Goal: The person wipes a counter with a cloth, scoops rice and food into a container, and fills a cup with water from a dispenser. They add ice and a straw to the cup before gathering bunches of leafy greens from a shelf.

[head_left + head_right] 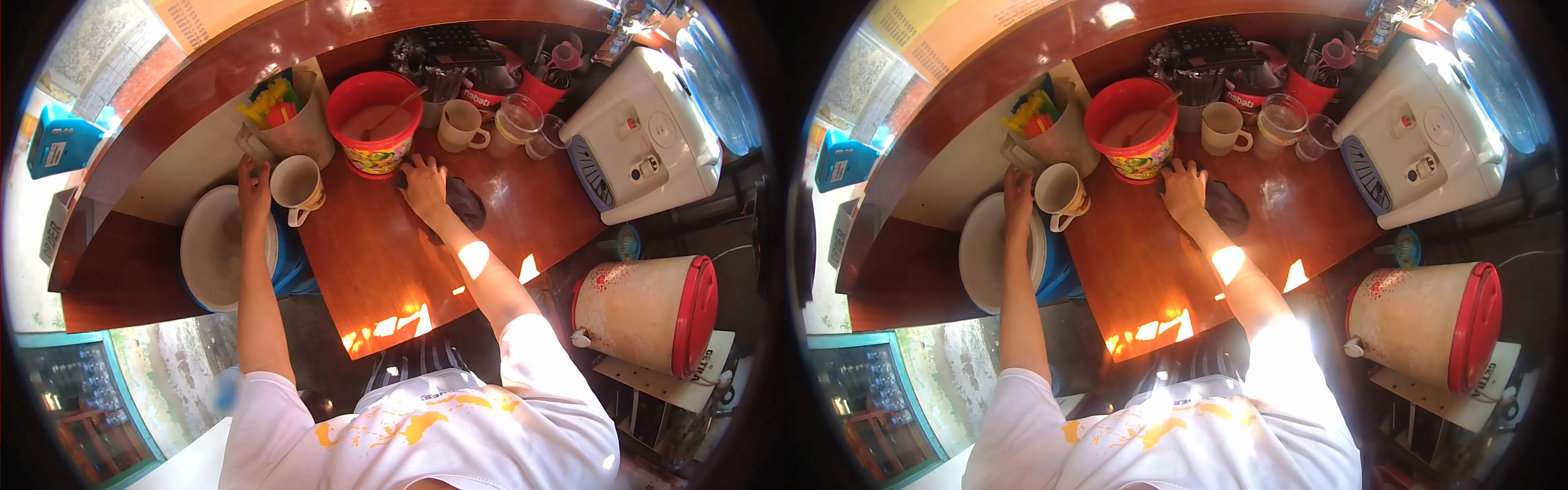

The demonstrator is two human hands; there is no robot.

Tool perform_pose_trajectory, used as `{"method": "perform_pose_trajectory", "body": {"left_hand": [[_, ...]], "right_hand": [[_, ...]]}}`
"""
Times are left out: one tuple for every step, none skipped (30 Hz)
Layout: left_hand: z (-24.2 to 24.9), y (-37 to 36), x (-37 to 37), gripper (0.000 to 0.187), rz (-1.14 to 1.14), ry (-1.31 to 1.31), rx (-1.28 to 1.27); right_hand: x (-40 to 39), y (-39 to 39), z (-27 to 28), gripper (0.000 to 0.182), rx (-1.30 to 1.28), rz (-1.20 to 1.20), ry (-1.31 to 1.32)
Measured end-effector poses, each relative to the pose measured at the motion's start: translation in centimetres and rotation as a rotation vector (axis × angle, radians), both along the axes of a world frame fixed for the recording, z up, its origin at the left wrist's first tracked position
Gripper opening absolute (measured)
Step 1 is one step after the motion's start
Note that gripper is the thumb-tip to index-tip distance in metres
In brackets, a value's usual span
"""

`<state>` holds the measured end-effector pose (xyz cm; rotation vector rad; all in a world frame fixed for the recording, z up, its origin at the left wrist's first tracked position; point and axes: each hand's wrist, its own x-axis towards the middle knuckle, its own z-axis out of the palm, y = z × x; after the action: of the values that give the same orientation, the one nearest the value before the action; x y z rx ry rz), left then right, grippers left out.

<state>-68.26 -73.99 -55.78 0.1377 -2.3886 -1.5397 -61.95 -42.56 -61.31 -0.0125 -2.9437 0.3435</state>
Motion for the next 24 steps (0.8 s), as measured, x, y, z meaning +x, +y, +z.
{"method": "perform_pose_trajectory", "body": {"left_hand": [[-0.8,-0.6,-0.5,0.055,-0.019,0.014,0.017],[-1.5,-1.3,-0.9,0.053,-0.039,0.030,0.033],[-1.4,-1.1,-0.9,0.052,-0.060,0.044,0.048],[-1.3,-0.8,-0.6,0.051,-0.047,0.020,0.044],[-1.2,-0.8,-0.2,0.050,-0.033,-0.005,0.040],[-1.1,-0.7,0.1,0.049,-0.020,-0.028,0.035],[-1.5,-0.9,0.4,0.047,0.001,0.005,0.014],[-1.9,-1.3,0.6,0.044,0.022,0.037,-0.008],[-2.1,-1.6,0.8,0.041,0.040,0.072,-0.029],[-1.2,-1.0,1.7,0.036,0.082,0.141,-0.051],[0.6,0.7,3.4,0.032,0.125,0.210,-0.070],[2.2,2.8,5.0,0.028,0.166,0.273,-0.092],[3.1,6.2,6.4,0.024,0.064,0.265,-0.040],[3.6,10.3,7.9,0.023,-0.033,0.256,0.016],[3.7,14.1,8.8,0.026,-0.266,0.072,0.058],[3.4,18.3,9.3,0.028,-0.503,-0.088,0.257],[2.4,22.4,9.3,0.026,-0.667,-0.273,0.400],[-0.8,26.4,8.3,0.035,-0.774,-0.327,0.520],[-1.4,29.6,7.7,0.041,-0.776,-0.419,0.564],[-1.6,32.3,6.9,0.049,-0.779,-0.508,0.607],[-1.9,34.4,5.9,0.051,-0.722,-0.584,0.724],[-2.1,36.2,5.1,0.054,-0.662,-0.664,0.837],[-2.6,37.5,4.4,0.057,-0.598,-0.749,0.948],[-2.9,38.3,3.8,0.055,-0.618,-0.733,0.989]], "right_hand": [[-0.5,0.2,0.0,0.041,-0.014,0.011,-0.021],[-1.0,0.7,0.0,0.041,-0.042,0.039,0.032],[-1.6,1.3,-0.5,0.041,-0.070,0.067,0.085],[-1.9,1.9,-1.0,0.041,-0.099,0.096,0.134],[-2.1,2.6,-1.5,0.040,-0.118,0.079,0.142],[-2.2,3.4,-1.7,0.040,-0.138,0.062,0.152],[-2.0,4.2,-2.0,0.040,-0.157,0.044,0.162],[-1.1,4.9,-2.3,0.039,-0.122,-0.036,0.134],[0.3,5.4,-2.4,0.038,-0.085,-0.116,0.109],[1.3,6.3,-2.2,0.036,-0.045,-0.198,0.092],[1.9,7.7,-1.7,0.034,-0.028,-0.336,-0.128],[3.1,9.0,-0.8,0.032,-0.016,-0.473,-0.355],[4.7,10.3,0.8,0.032,-0.075,-0.525,-0.280],[6.3,11.5,2.0,0.032,-0.128,-0.572,-0.204],[7.5,12.4,1.9,0.036,-0.170,-0.566,-0.132],[8.6,13.4,1.8,0.040,-0.208,-0.554,-0.061],[9.5,14.0,1.7,0.043,-0.247,-0.541,0.012],[10.2,14.2,1.5,0.047,-0.239,-0.541,-0.004],[10.8,14.1,1.3,0.052,-0.231,-0.541,-0.019],[11.3,14.1,1.2,0.056,-0.223,-0.542,-0.031],[11.8,14.0,1.7,0.059,-0.210,-0.510,-0.082],[12.4,13.5,2.3,0.061,-0.200,-0.479,-0.136],[12.8,13.7,2.6,0.064,-0.192,-0.450,-0.194],[12.7,14.7,2.0,0.065,-0.234,-0.411,-0.167]]}}
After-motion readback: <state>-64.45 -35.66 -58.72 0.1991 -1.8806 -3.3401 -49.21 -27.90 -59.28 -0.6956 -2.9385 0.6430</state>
